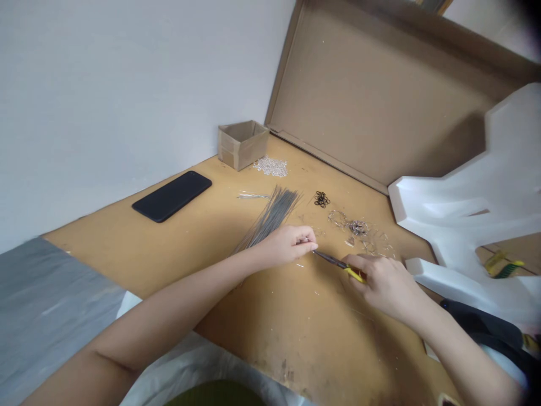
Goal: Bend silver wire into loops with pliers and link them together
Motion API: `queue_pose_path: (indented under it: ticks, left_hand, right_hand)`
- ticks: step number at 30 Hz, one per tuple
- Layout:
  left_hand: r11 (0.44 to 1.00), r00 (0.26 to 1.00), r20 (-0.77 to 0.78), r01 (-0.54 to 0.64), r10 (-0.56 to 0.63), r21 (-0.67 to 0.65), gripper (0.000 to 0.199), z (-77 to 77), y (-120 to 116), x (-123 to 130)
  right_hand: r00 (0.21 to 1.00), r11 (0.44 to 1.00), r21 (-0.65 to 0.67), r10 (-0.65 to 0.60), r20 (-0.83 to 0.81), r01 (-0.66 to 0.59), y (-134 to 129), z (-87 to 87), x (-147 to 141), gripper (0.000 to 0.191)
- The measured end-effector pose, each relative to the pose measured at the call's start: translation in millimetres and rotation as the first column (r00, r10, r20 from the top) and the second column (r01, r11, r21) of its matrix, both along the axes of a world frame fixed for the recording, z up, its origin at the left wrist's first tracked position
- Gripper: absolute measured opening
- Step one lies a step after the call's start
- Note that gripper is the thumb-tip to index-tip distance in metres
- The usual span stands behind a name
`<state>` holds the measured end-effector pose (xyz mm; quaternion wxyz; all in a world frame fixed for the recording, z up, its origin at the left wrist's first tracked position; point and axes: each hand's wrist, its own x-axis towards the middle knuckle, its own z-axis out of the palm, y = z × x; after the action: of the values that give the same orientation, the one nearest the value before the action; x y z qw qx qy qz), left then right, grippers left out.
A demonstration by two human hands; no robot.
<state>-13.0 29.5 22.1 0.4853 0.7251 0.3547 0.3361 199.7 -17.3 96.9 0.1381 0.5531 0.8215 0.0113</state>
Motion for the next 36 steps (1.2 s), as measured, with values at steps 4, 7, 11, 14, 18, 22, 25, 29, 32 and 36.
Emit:
queue_pose_path:
  ticks: [4, 7, 11, 14, 18, 22, 25, 29, 32, 36]
  left_hand:
    - [1.0, 1.0, 0.005, -0.009, 0.009, -0.008, 0.019, 0.1, 0, 1]
    - [1.0, 1.0, 0.002, -0.013, 0.013, -0.008, 0.018, 1.0, 0, 1]
    - [1.0, 1.0, 0.001, -0.006, 0.006, 0.001, 0.018, 1.8, -1, 1]
    - [1.0, 1.0, 0.005, -0.002, 0.002, -0.007, 0.018, 1.6, -1, 1]
    - [0.999, 0.999, 0.043, 0.016, -0.015, -0.038, 0.018, 1.5, -2, 2]
    - [0.996, 0.994, 0.104, 0.047, -0.038, -0.082, 0.018, 2.2, -1, 2]
    - [0.992, 0.988, 0.147, 0.066, -0.05, -0.106, 0.019, 2.1, -1, 2]
    - [0.988, 0.987, 0.153, 0.078, -0.058, -0.132, 0.02, 2.6, -1, 2]
    - [0.985, 0.985, 0.158, 0.096, -0.073, -0.144, 0.019, 4.6, -1, 2]
    - [0.983, 0.984, 0.154, 0.108, -0.085, -0.146, 0.018, 6.0, -2, 1]
  right_hand:
    - [1.0, 1.0, 0.006, 0.005, -0.016, -0.005, 0, -3.0, 1, 0.014]
    - [1.0, 1.0, 0.01, 0.015, -0.018, -0.015, -1, -4.1, 3, 0.012]
    - [1.0, 1.0, -0.003, 0.009, -0.026, -0.009, -1, -3.9, 4, 0.01]
    - [0.999, 1.0, -0.007, 0.005, -0.034, -0.005, -2, -3.4, 3, 0.01]
    - [0.999, 1.0, -0.004, 0.003, -0.047, -0.004, -4, -2.5, 4, 0.012]
    - [0.991, 0.999, -0.047, -0.013, -0.13, 0.007, -3, -0.2, 7, 0.018]
    - [0.968, 0.994, -0.111, -0.033, -0.249, 0.005, -1, 2.1, 12, 0.021]
    - [0.935, 0.984, -0.179, -0.067, -0.348, 0.003, 0, 4.0, 16, 0.02]
    - [0.929, 0.983, -0.185, -0.071, -0.363, 0.002, -1, 4.3, 14, 0.021]
    - [0.928, 0.981, -0.196, -0.067, -0.367, -0.007, -1, 2.7, 11, 0.017]
